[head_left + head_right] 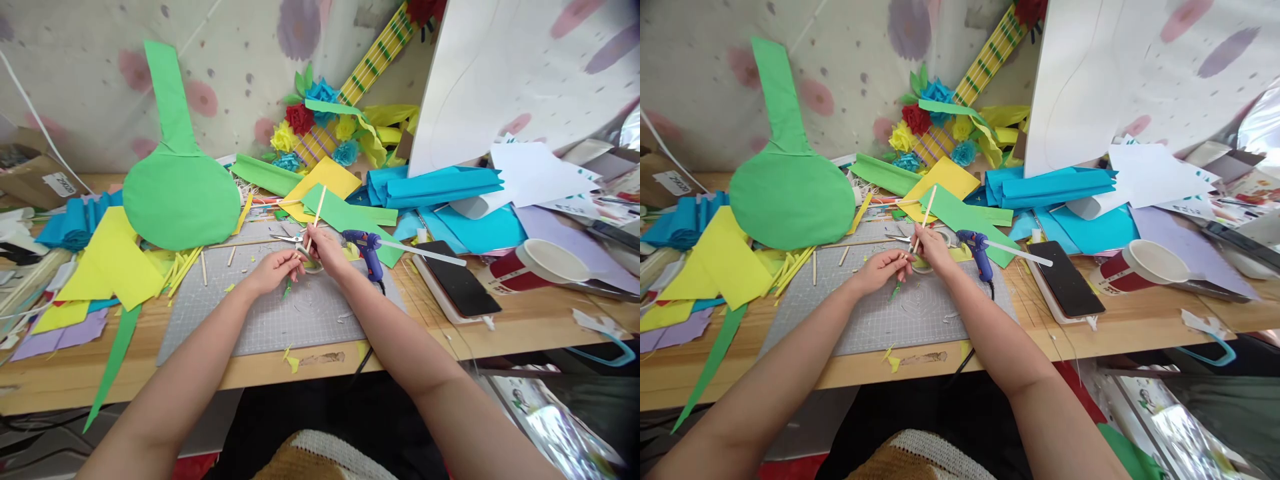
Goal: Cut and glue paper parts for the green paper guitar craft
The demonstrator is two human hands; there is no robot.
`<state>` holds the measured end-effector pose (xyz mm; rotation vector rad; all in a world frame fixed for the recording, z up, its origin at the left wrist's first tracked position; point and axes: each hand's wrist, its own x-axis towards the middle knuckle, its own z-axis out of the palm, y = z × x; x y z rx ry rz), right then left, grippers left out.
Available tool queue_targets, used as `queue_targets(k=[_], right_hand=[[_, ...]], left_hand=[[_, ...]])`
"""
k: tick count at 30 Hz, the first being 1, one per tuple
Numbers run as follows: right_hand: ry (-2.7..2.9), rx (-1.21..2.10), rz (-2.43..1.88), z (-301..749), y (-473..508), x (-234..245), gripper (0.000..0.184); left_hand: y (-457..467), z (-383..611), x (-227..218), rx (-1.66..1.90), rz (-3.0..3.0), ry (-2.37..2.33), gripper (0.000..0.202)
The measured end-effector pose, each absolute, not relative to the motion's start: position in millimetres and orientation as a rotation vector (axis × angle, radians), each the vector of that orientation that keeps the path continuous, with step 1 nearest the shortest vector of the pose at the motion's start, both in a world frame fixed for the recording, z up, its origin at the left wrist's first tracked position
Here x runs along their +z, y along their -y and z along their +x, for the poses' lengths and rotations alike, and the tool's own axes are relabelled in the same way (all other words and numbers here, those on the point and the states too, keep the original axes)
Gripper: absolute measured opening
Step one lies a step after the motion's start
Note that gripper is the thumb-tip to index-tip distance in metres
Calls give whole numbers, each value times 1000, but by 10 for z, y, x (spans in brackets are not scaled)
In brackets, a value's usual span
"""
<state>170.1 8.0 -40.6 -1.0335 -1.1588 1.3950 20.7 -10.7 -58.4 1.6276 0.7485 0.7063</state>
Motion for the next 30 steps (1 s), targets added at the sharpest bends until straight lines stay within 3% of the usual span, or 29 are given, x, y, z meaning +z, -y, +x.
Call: queue_targets(k=[5,11,16,20,24,26,30], right_hand=[[1245,1499,-1008,1730,-41,-443,43],[1359,1420,-1067,1685,-42,-489,43],[1715,934,-1411,1718,-7,-421,44],[1976,544,-1812,1682,93,-351,41],[2175,355,-1670,1687,127,-346,36],[2201,135,-1690,1742,98,-360,33],[2207,-65,-1924,1853,36,-384,43]], left_hand=[[51,120,-545,829,1355,-761,31],[99,162,-508,804,1243,-763,23],[72,141,-482,844,1213,-849,21],[8,62,-449,1126,1172,-1049,24],[-48,3,-447,1346,1186,-1199,22],[-58,0,-456,1324,1177,-1206,20],[-48,19,-463,1192,1162,-1073,20]])
